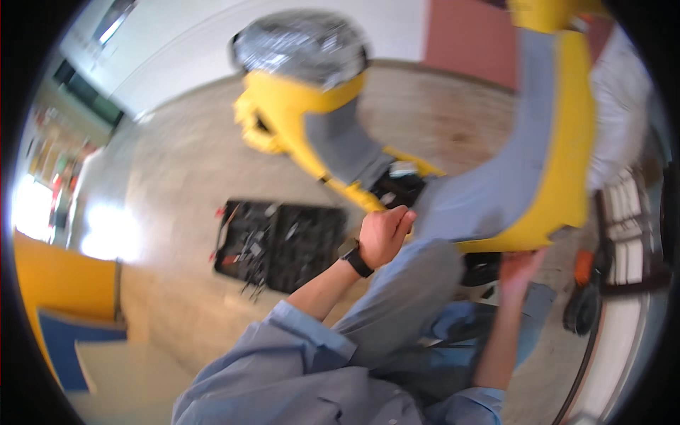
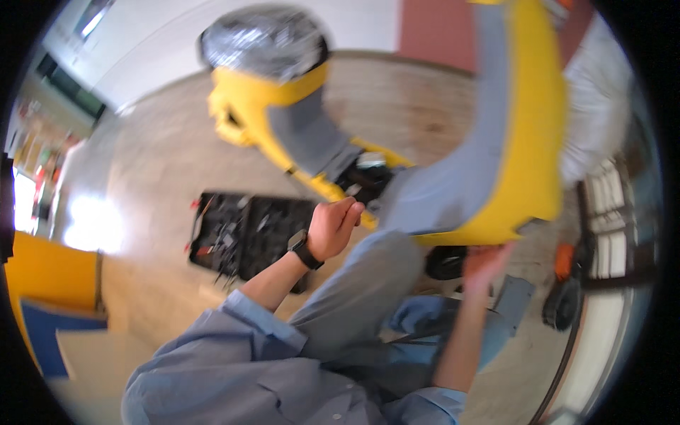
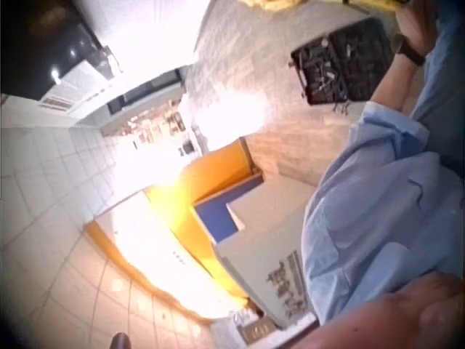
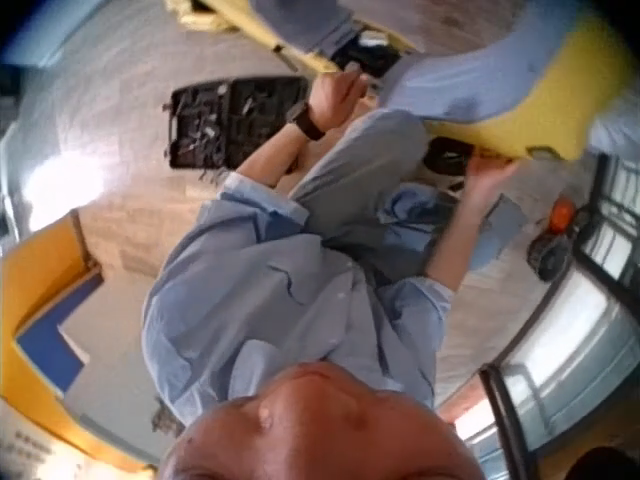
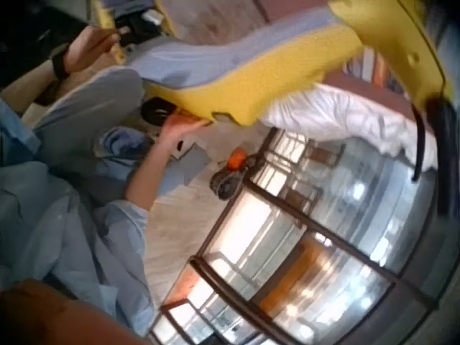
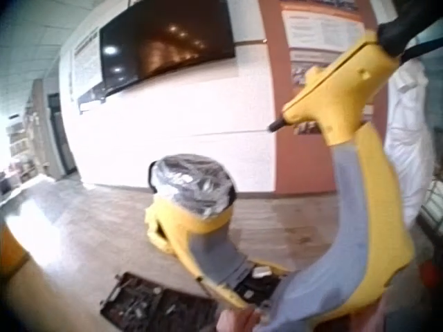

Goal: Repairing or assembling components of a yellow electric scooter using a power drill.

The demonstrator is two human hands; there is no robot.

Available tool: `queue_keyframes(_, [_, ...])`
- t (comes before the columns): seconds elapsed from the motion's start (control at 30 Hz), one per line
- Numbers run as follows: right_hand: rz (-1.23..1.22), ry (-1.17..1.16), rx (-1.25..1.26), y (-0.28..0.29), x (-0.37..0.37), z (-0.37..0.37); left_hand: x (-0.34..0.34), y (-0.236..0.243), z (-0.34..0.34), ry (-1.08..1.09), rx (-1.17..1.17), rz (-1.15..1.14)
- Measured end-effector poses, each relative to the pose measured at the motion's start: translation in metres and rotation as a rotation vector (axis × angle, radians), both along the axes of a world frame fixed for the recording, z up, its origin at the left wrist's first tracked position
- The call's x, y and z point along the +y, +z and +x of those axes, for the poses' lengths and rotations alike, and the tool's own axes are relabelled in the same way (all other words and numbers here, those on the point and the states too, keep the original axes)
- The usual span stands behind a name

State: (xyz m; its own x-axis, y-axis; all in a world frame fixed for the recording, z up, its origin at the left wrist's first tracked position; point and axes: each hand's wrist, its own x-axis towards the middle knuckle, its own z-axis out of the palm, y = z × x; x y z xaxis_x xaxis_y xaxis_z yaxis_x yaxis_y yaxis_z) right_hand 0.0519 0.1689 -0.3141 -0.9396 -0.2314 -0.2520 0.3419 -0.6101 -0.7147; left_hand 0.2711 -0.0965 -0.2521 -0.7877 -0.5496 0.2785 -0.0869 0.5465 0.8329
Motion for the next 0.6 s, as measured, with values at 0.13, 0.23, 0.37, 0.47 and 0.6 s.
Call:
queue_keyframes(0.13, [0.364, -0.067, -0.057, -0.036, 0.048, -0.030, -0.055, -0.149, 0.114, 0.233, -0.470, 0.062])
queue_keyframes(0.23, [0.459, -0.045, -0.087, -0.071, 0.101, -0.057, -0.066, -0.251, 0.232, 0.290, -0.816, 0.174])
queue_keyframes(0.37, [0.541, 0.051, -0.090, -0.054, 0.166, -0.067, -0.052, -0.341, 0.332, 0.344, -1.033, 0.351])
queue_keyframes(0.47, [0.536, 0.053, -0.085, -0.034, 0.203, -0.073, -0.038, -0.370, 0.333, 0.390, -0.984, 0.441])
queue_keyframes(0.6, [0.623, 0.030, -0.089, -0.003, 0.231, -0.066, -0.023, -0.386, 0.300, 0.440, -0.930, 0.465])
